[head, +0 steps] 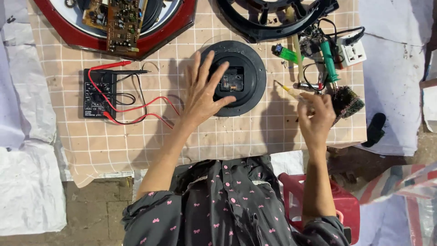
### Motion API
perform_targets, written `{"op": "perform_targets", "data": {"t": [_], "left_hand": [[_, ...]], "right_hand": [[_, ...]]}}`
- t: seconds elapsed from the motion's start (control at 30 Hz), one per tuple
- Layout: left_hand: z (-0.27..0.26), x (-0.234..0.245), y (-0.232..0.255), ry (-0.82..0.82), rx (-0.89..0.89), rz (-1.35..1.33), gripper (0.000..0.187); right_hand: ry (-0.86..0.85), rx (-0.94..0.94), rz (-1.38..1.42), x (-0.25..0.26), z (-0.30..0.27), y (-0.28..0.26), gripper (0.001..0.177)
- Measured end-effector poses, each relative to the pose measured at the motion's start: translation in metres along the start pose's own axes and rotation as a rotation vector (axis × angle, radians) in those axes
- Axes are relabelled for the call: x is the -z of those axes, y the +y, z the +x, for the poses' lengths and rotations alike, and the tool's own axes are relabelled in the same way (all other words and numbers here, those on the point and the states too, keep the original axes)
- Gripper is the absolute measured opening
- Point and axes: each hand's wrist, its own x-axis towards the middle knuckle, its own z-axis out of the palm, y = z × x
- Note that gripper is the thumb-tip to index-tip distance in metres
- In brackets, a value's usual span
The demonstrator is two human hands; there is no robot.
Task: The person disassembles a ship's wheel clock by removing the wooden frame and the back cover. They use a screwdriver to remove the battery compartment and then clean the internal mechanism with a brush.
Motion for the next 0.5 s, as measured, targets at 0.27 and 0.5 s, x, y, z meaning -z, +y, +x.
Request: {"op": "perform_targets", "data": {"t": [0.27, 0.5], "left_hand": [[0.015, -0.021, -0.001, 0.061, -0.073, 0.032, 0.038], [0.015, -0.03, -0.005, 0.027, -0.086, 0.027, 0.033]], "right_hand": [[0.01, -0.017, 0.658, 0.023, 0.019, -0.083, 0.021], [0.092, 0.074, 0.639, 0.003, 0.026, -0.087, 0.02]]}}
